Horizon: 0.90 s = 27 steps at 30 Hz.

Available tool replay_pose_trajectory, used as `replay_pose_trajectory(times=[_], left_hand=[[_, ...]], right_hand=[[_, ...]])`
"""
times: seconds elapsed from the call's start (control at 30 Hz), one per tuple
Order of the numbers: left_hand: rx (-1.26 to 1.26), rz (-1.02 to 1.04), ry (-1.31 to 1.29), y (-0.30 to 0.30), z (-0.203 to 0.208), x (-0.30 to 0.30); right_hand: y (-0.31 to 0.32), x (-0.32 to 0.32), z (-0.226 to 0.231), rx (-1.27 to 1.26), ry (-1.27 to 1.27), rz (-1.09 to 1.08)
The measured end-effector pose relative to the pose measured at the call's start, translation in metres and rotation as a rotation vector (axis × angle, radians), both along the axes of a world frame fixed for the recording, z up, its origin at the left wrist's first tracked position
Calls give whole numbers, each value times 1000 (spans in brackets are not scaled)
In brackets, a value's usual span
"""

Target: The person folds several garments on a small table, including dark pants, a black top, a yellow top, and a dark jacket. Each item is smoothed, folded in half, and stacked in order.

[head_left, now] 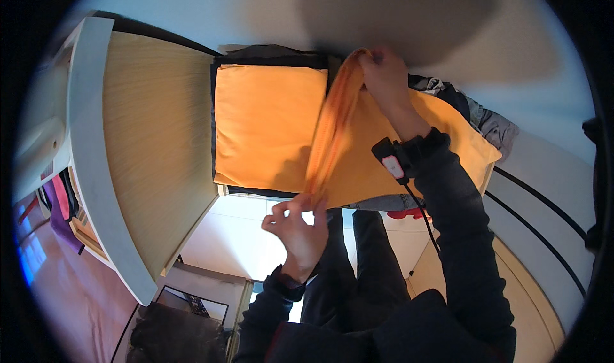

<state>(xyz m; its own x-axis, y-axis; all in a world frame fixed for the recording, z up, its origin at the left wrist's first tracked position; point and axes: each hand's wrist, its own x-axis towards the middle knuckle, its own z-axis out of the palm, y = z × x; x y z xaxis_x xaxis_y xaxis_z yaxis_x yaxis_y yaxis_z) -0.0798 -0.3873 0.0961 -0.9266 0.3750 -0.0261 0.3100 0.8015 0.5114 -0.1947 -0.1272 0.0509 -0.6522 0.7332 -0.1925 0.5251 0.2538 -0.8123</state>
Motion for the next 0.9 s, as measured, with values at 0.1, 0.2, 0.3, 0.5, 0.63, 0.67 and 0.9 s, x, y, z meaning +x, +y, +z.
replay_pose_trajectory(times=[0.1,0.2,0.3,0.5,0.63,0.67,0.9], left_hand=[[-72,113,-6,-15,-6,-2],[-111,163,38,-28,-24,-9],[-118,180,135,-31,-55,-20],[-186,180,339,-29,-69,-17],[-137,-252,279,-7,-76,-16],[-227,-380,234,-3,-81,-21],[-453,-205,175,13,-95,-34]], right_hand=[[-15,-8,-2,-74,105,-8],[-38,-26,-20,-181,199,-29],[-57,-32,-41,-272,228,106],[-83,48,-36,-81,535,306],[-61,154,-31,273,446,339],[-49,183,-33,337,354,342],[101,344,-71,759,-148,160]])
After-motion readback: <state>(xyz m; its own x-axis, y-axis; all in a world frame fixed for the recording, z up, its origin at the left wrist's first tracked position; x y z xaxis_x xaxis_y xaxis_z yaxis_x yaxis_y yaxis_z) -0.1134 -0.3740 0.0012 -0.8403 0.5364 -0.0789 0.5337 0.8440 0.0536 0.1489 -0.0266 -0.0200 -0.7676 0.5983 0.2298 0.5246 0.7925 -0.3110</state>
